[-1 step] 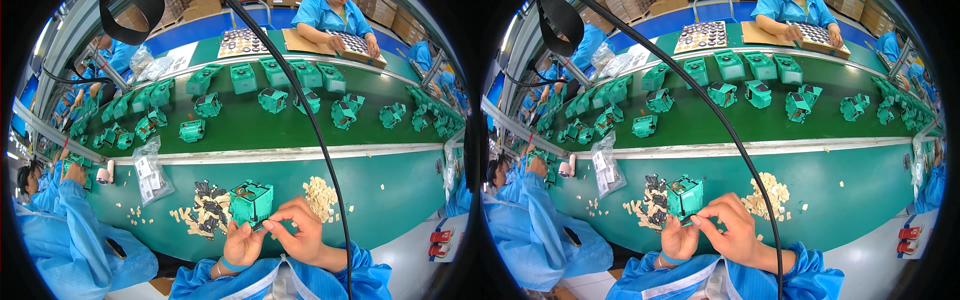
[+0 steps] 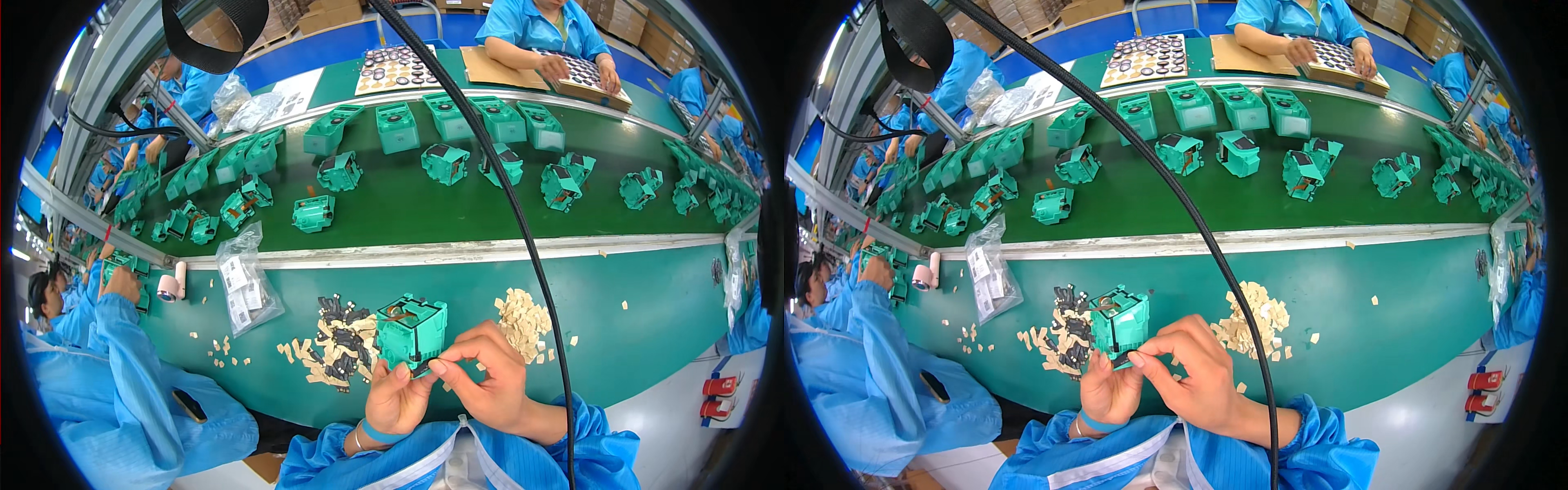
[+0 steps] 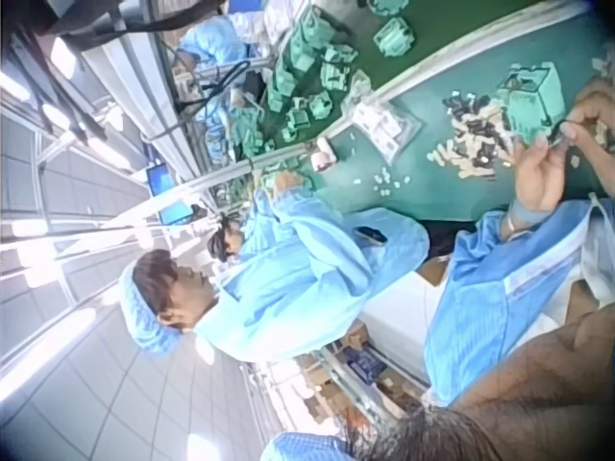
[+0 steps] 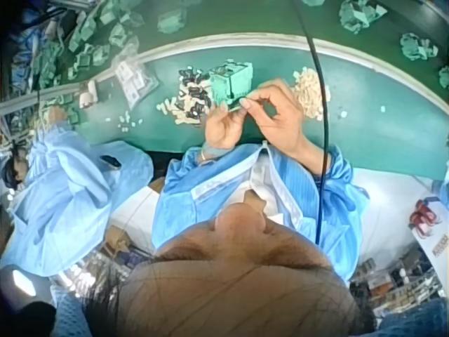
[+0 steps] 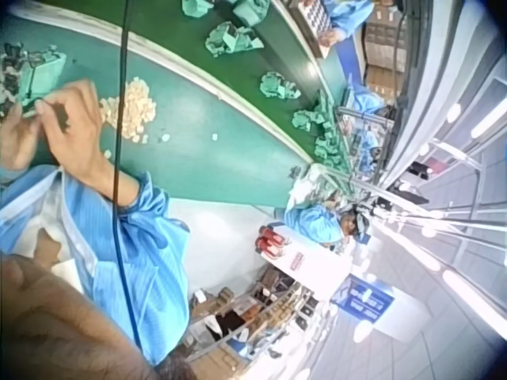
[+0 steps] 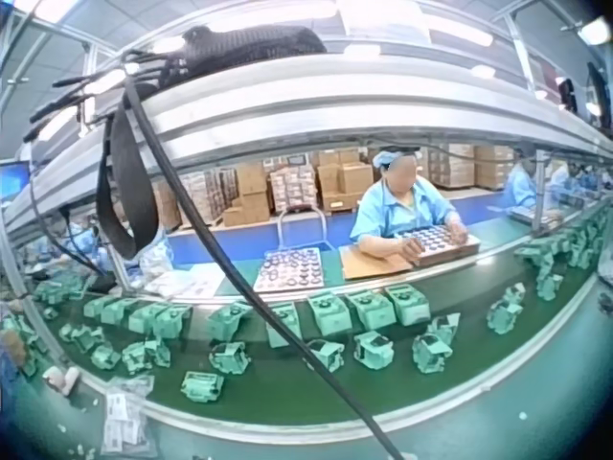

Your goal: The person assembles small electronic components by hand, inserting electronic contact pins and circuit boards into green plastic housings.

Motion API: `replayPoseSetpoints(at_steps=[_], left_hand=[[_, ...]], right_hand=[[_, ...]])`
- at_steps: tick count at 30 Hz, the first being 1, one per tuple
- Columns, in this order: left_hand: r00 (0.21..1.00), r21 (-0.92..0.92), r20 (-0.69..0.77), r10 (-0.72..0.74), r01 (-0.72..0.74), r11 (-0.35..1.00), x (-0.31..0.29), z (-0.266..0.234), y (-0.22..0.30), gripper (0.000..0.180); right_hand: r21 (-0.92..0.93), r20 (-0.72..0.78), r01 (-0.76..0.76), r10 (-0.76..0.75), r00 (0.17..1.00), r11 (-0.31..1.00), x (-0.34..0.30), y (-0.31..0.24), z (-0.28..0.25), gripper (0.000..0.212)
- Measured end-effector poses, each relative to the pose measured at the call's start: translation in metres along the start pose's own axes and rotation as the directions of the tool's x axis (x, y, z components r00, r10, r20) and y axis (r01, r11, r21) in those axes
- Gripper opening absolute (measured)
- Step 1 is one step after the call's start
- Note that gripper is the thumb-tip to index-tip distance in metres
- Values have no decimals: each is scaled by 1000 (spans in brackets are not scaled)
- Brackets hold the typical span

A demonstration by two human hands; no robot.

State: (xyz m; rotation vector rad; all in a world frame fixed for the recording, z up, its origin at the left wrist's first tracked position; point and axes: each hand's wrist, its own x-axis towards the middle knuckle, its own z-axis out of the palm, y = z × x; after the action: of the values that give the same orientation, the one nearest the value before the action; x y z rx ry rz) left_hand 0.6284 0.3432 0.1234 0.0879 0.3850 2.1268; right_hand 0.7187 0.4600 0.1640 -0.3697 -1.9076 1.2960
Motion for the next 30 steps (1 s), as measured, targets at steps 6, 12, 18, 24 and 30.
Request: replayPoseSetpoints(at_steps=[6,12,18,24,30], left_hand=[[1000,-25,11,-29,30,999,1,-1,-5,36],[999,-38,24,-37,38,999,1,-2,-8,37],[999,-55,20,-42,43,998,2,1,-12,38],[999,-91,4,-40,41,995,3,1,-19,43],[1000,-9,20,22,-22,1000,5,-3,-24,47]], right_hand=[[-3,-2,-15,15,1000,1000,-1,1,-4,13],[-27,2,5,-5,1000,1000,-2,2,-8,14],[-24,-3,-23,23,1000,999,-2,1,-11,13],[42,-81,-199,202,976,979,-6,9,-21,32],[489,111,-506,525,844,711,-4,19,-31,49]])
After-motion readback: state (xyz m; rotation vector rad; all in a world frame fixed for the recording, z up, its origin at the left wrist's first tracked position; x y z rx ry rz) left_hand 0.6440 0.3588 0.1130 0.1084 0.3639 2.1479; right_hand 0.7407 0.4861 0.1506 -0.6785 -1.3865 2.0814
